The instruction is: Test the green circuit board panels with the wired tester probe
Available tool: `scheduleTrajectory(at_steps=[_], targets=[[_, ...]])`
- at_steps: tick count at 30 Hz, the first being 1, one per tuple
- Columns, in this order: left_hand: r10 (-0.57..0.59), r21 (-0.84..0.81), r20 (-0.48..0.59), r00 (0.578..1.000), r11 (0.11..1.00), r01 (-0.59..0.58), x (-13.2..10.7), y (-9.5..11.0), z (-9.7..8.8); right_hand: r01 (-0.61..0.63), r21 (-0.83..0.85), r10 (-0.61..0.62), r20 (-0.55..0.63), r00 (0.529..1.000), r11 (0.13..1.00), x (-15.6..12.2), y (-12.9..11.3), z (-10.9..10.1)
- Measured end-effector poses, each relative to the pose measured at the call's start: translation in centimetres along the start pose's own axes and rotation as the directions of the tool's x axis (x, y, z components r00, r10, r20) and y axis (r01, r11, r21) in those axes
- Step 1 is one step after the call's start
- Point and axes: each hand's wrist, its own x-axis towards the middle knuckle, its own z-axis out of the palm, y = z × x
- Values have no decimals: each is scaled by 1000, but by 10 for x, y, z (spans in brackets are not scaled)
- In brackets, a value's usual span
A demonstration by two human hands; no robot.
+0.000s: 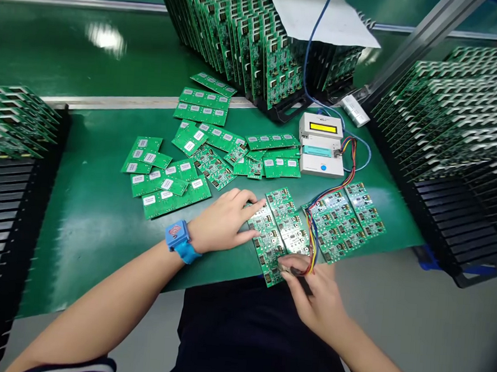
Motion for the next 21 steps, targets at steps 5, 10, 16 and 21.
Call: scheduleTrajectory(at_steps=[5,10,16,21], targets=[[-3,-21,-20,1000,1000,3,1,1,0,-5,-22,5,2,1000,1000,-2,-1,0],[-11,-15,-3,1000,1000,11,1,2,-2,-13,-45,13,-4,1000,999,-2,-2,0],[-22,-5,14,1000,1000,22,0,3,-2,-9,-67,8,-18,1000,998,0,-3,0],[-35,-1,30,999,999,35,0,4,-3,-17,-53,15,-20,1000,998,0,-2,1]])
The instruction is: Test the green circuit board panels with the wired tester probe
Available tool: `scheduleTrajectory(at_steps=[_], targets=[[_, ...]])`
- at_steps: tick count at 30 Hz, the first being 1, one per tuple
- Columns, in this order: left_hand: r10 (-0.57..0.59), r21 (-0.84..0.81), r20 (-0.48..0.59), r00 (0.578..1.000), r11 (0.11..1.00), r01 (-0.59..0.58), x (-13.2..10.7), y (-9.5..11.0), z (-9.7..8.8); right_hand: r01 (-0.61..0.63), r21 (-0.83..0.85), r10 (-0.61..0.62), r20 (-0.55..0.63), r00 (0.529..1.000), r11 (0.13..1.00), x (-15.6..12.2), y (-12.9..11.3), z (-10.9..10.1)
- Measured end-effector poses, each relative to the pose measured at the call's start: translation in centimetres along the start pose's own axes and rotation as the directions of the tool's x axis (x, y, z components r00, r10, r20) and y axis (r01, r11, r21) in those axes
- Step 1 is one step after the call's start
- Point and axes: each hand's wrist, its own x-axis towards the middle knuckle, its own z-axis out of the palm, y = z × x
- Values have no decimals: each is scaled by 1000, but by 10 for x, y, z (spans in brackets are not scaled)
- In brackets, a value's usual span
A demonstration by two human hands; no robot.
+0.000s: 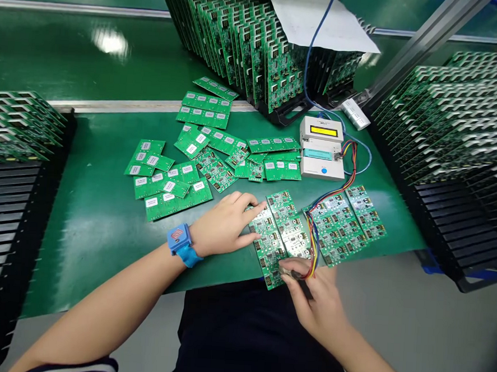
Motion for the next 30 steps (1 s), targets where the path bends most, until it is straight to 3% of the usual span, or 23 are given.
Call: scheduleTrajectory(at_steps=[7,16,30], targets=[[-27,40,3,1000,999,27,0,6,1,-2,2,2,-3,1000,1000,-1,0,0],[-70,220,-85,994,972,87,5,25,16,11,35,-11,-6,1000,999,-1,2,0],[-101,155,-96,990,981,115,6,23,16,-1,45,0,6,1000,999,-1,1,1]])
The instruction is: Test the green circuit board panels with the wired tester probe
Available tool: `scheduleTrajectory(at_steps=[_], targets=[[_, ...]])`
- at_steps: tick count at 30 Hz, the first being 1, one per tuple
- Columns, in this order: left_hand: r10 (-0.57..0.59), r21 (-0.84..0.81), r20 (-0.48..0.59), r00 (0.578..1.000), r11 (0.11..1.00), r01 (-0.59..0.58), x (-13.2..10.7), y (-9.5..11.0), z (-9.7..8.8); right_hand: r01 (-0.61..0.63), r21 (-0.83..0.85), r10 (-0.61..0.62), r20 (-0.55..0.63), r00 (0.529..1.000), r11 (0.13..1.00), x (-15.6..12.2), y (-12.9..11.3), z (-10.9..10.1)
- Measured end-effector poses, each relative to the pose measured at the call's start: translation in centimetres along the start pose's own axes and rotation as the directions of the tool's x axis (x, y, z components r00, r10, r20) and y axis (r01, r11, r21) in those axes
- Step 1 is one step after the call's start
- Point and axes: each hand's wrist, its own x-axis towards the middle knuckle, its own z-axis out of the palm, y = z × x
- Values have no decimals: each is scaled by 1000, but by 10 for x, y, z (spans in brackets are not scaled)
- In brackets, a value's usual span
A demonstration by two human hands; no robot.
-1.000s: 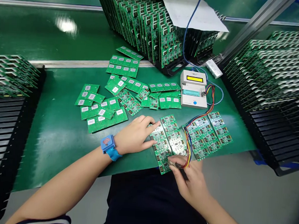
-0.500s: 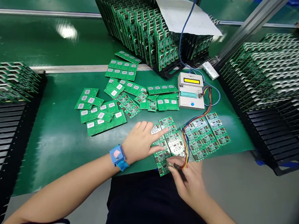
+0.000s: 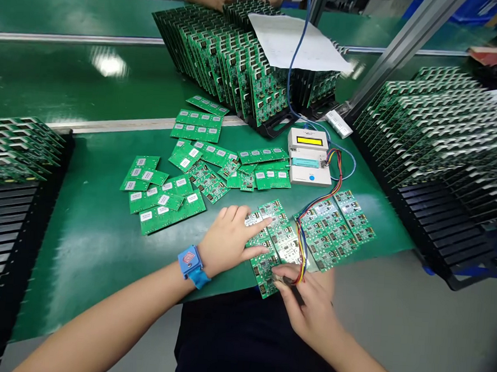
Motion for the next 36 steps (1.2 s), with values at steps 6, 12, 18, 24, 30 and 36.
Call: scheduleTrajectory(at_steps=[6,12,18,24,30,36], targets=[[-5,-4,-4,1000,1000,5,0,0,-2,1,-12,-1,-6,1000,1000,-1,1,0],[-2,-8,-2,1000,1000,2,0,0,0,6,-9,-6,-10,1000,1000,-2,1,1],[-2,-1,5,1000,1000,2,0,0,0,2,3,-2,-14,1000,1000,-1,1,1],[-3,15,9,1000,1000,3,0,0,0,-5,9,5,-2,1000,1000,0,0,1],[-3,32,13,1000,999,2,0,1,-1,4,1,-4,-20,1000,1000,1,0,0],[25,92,37,999,995,-28,0,3,-1,-77,11,77,-32,997,997,-1,0,-5]])
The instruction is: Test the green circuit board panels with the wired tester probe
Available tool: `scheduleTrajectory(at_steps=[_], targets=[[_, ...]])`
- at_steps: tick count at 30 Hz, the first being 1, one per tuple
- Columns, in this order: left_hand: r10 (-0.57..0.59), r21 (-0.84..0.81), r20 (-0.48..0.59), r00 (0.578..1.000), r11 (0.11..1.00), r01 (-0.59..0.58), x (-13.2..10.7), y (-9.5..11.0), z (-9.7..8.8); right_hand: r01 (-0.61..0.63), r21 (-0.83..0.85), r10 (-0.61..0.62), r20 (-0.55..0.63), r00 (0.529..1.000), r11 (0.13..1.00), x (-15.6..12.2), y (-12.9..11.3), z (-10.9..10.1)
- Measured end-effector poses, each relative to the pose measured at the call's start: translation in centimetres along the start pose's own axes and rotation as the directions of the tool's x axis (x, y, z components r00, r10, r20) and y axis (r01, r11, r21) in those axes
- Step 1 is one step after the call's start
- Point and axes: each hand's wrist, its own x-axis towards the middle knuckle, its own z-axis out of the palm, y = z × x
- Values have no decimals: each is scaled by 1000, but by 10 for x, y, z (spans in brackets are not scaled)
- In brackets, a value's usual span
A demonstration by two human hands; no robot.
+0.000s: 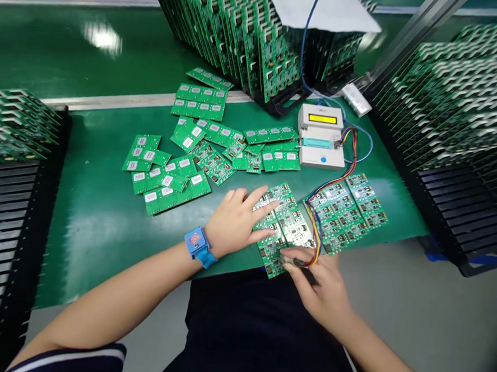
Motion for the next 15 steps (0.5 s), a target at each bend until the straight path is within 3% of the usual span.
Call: scheduleTrajectory(at_steps=[5,11,15], targets=[[10,14,20,1000,1000,-10,0,0,2,-150,71,150,2,989,986,-4,3,-5],[23,32,34,999,999,-24,0,-1,2,-261,291,295,-78,952,920,-10,7,-21],[22,36,31,999,999,-23,1,0,2,-293,228,328,-133,935,929,-8,13,-29]])
